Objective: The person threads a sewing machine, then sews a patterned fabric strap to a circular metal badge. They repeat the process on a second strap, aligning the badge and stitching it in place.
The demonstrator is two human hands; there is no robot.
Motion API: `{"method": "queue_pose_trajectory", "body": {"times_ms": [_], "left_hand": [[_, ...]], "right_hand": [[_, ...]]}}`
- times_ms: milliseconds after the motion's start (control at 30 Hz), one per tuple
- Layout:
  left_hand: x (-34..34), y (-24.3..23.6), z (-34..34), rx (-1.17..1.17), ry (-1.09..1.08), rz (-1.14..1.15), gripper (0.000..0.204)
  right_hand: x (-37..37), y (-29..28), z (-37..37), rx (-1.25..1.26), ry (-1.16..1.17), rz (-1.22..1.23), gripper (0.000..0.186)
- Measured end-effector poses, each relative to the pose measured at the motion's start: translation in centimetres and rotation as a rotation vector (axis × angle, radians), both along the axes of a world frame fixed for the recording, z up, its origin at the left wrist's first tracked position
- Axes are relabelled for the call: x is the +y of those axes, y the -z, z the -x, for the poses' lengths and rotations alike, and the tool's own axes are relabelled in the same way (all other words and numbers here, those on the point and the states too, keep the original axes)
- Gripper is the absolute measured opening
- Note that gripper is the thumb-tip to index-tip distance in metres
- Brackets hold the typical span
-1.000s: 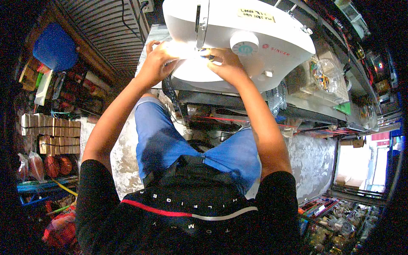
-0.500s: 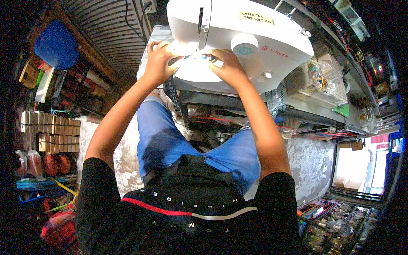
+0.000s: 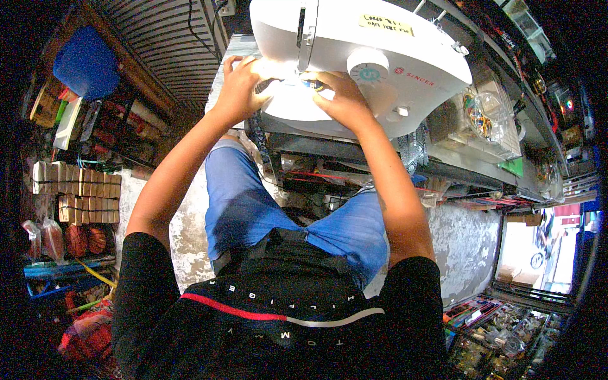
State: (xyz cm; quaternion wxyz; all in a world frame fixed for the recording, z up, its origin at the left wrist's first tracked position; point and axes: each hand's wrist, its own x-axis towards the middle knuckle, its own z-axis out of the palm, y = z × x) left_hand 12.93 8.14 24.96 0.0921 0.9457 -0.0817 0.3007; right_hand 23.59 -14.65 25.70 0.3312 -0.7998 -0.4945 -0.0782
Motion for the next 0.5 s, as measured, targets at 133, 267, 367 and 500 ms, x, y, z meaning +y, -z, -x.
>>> {"method": "queue_pose_trajectory", "body": {"times_ms": [133,267,367,500], "left_hand": [[0.3,-0.3,-0.2,0.066,-0.014,0.071,0.033],[-0.6,0.2,0.9,-0.074,-0.084,-0.024,0.031],[-2.0,1.4,1.9,-0.15,-0.074,0.072,0.025],[-3.1,3.1,2.5,-0.2,-0.062,0.106,0.021]], "right_hand": [[0.1,1.1,-1.3,0.137,0.063,0.013,0.037],[0.3,1.1,-3.4,0.339,0.374,0.157,0.042],[1.7,0.6,-4.4,-0.043,0.299,-0.08,0.055],[3.1,-0.7,-5.1,-0.411,0.239,-0.111,0.056]]}}
